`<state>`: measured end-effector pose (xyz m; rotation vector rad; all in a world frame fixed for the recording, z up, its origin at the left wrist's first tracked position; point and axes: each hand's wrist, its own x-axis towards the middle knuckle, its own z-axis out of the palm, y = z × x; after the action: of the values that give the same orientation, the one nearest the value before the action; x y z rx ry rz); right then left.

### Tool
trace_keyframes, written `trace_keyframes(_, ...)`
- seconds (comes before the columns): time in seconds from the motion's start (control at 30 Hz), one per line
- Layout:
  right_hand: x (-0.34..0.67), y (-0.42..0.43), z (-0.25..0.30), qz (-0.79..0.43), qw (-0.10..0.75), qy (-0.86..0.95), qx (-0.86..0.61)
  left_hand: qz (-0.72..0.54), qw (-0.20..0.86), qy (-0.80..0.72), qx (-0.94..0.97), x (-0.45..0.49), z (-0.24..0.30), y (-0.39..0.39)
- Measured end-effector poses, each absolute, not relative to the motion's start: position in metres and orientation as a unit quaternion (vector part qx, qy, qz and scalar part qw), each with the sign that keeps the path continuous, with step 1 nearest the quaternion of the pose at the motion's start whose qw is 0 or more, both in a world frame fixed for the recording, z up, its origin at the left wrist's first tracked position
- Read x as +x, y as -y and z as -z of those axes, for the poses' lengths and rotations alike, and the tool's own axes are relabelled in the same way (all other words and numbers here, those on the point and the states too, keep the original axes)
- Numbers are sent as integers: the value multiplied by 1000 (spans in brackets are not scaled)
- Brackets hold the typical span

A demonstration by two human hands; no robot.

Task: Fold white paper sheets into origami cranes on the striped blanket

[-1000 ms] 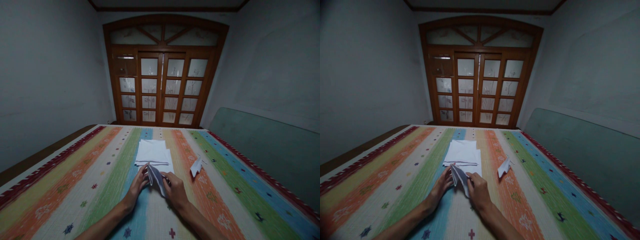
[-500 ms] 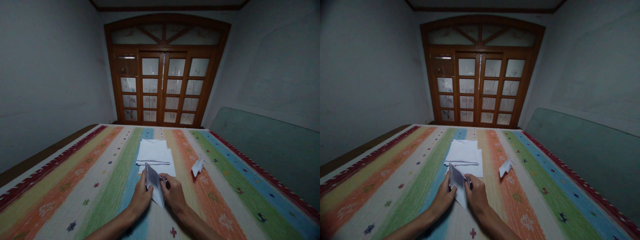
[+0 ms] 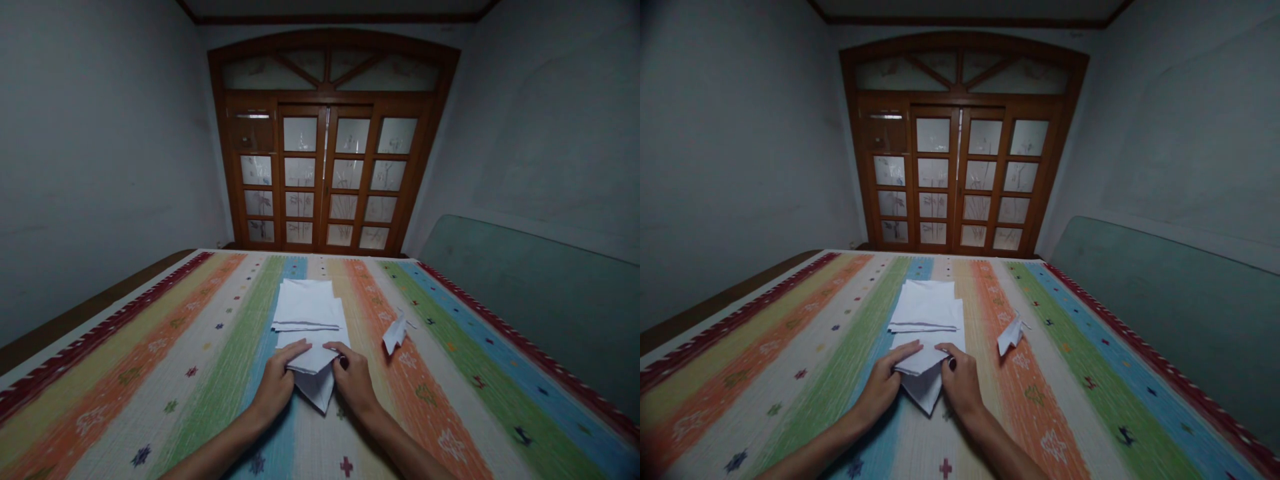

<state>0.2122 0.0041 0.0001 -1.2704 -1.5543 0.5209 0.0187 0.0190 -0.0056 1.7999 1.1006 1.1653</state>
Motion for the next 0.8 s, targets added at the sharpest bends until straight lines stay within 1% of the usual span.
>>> trace_keyframes(0.1,218,-11,2,-293,530,607,-515,-440,378,-408,705,14,4,-25)
trace_keyframes(0.23,220,-19,5,-410,535,540,-504,-438,408,-384,703,9,0,-31)
trace_keyframes(0.3,221,-21,6,-435,536,526,-497,-437,412,-376,706,6,-3,-33)
trace_keyframes(0.4,223,-21,8,-440,524,532,-500,-422,404,-366,725,0,-5,-34)
trace_keyframes(0.47,225,-20,9,-414,512,553,-511,-399,380,-359,753,-4,-5,-35)
trace_keyframes(0.6,231,-18,8,-274,487,648,-517,-344,295,-332,827,-11,1,-38)
trace_keyframes(0.67,235,-18,8,-218,456,694,-513,-317,255,-317,857,-14,5,-40)
trace_keyframes(0.8,241,-19,10,-142,389,747,-521,-265,195,-294,897,-18,6,-42)
